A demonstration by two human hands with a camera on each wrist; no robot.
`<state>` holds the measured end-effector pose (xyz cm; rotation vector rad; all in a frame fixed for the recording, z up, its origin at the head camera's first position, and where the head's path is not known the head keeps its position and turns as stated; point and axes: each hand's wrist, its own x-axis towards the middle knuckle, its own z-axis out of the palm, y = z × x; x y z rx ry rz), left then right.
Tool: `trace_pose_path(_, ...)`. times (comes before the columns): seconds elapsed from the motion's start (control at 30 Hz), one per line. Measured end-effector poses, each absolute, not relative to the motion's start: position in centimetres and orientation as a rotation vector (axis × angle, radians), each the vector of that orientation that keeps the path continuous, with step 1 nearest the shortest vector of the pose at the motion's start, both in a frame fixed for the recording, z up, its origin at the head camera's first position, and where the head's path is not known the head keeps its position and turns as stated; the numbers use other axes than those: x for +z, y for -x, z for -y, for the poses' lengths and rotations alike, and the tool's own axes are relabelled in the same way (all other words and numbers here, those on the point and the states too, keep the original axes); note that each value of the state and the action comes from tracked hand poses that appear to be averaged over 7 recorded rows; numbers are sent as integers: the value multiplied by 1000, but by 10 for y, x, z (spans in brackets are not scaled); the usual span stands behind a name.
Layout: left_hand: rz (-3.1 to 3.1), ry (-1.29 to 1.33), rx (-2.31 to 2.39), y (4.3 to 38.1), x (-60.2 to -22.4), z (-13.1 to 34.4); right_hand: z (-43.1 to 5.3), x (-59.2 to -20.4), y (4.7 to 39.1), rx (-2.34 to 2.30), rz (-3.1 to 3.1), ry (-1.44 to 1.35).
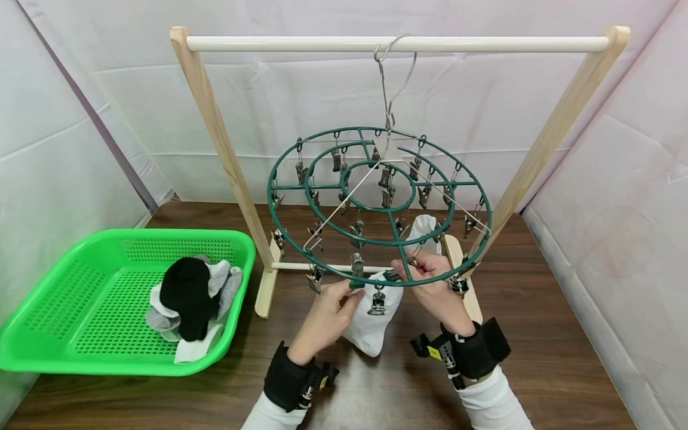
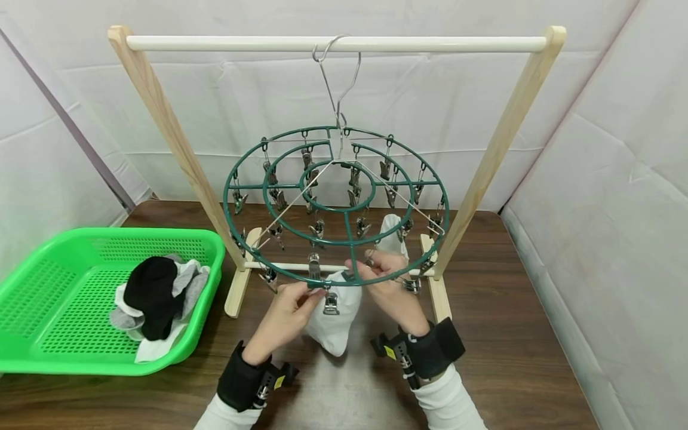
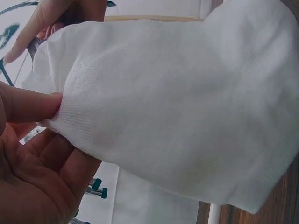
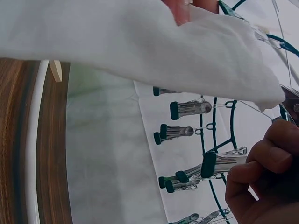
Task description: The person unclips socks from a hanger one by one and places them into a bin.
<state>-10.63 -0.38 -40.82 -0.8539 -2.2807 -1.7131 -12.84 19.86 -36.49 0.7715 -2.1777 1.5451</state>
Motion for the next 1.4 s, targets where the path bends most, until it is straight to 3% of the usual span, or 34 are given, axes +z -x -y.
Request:
trace_pose_path(0.3,2289,840,-1614,106,-414,10,-189,-341,111,1451,2241,-774)
trace_pose_path(0.67,2326,766,-1611,105,-414,14,-197,-369,133,1623,2017,-860)
trace_pose_path(0.93,2361,729,-1591,104,-416,22,-199,-370,132,1397,2112,-779)
trace_pose_path(1.4,2290,599,-1362,108,-402,71,-198,-370,136,1484,1964,-831)
